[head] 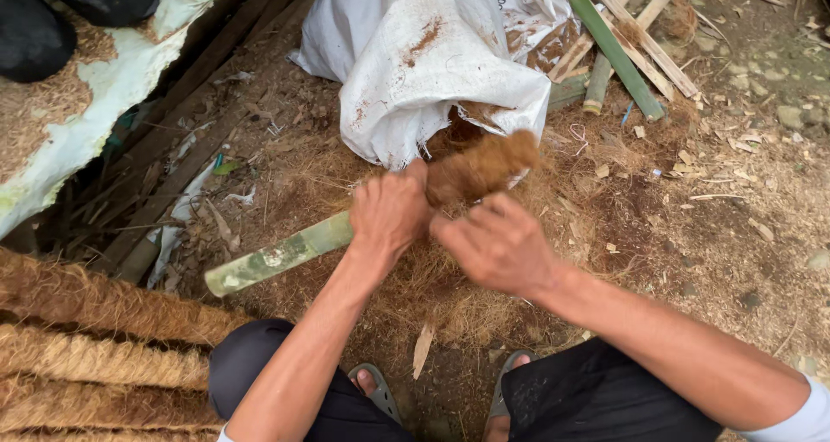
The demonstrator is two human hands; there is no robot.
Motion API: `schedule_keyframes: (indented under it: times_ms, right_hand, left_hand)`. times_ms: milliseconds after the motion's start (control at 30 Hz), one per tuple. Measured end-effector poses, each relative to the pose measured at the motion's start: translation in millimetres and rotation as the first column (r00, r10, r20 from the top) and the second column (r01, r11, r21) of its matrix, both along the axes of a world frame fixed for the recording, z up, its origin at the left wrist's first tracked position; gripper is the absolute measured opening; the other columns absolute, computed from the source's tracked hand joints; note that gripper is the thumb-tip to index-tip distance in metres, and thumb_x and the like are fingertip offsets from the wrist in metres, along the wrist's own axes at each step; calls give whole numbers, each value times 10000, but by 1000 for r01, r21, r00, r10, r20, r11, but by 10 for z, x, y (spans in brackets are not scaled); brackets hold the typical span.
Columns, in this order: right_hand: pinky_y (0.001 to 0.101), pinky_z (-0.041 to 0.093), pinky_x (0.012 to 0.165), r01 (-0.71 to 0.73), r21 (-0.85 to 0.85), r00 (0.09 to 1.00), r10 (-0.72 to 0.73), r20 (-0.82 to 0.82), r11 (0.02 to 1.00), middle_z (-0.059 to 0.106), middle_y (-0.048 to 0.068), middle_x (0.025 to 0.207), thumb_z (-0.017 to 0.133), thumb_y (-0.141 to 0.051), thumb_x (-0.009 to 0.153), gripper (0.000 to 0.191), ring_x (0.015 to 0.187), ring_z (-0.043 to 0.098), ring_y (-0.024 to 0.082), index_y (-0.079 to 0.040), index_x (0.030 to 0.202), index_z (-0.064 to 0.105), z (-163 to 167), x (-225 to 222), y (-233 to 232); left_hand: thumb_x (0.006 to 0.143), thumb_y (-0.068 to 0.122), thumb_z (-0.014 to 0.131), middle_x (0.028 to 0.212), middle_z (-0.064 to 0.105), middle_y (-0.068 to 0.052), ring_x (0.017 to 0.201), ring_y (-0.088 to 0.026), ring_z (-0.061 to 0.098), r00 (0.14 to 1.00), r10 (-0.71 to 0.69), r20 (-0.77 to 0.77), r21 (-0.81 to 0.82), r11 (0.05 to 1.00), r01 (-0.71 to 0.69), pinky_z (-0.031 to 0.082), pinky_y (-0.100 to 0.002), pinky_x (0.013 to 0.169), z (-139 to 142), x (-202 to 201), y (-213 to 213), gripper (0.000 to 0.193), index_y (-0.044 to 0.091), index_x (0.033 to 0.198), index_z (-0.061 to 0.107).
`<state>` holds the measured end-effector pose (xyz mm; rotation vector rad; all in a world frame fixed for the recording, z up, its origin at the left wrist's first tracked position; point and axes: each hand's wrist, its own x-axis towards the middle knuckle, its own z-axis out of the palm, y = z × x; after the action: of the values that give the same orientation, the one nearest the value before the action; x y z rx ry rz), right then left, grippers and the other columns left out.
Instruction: The person sits on the ground and makes a coconut-fiber brush. They pull handfuls of coir fiber from a white sack, wrap the fiber around a bamboo stick, and tie it in place with string, rotating the stick to build up an even fiber layer along its length.
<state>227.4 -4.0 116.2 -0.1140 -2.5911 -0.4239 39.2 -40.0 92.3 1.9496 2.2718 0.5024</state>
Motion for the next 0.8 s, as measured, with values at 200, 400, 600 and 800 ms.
schedule_keyframes:
  times_ms: [200,400,600,800]
  right_hand:
    - [214,367,346,92,-609,996,-64,69,788,612,2,601,649,-164,1023,132,418,496,82,-44,1052,601,-178,17,-11]
    - [239,441,393,-10,-998,986,-168,-20,62,545,-25,616,610,-258,976,229,469,501,65,-83,1060,487,-32,59,453]
    - [336,498,532,369,-823,874,140,465,431,596,-11,611,658,-347,941,194,505,524,133,-162,927,715,46,250,777]
    - [385,516,562,396,-812,857,145,494,429,701,46,764,676,-355,943,238,653,635,165,-123,891,669,98,287,774]
  left_hand:
    - [857,128,692,527,581,-39,377,-159,549,916,48,398,129,986,-107,509,-346,392,85,-121,11,173,-24,922,639]
    - [781,82,696,520,567,-13,362,-136,522,793,-44,608,83,996,-8,509,-294,397,85,-134,-53,355,-8,1113,608]
    - [697,83,737,525,535,-38,450,-160,553,806,-556,201,-31,819,573,452,-312,422,-29,33,-150,300,77,984,651]
    - [742,198,753,614,700,-123,514,-244,694,783,-608,-132,-271,782,562,538,-385,427,-213,260,-167,474,21,1163,627]
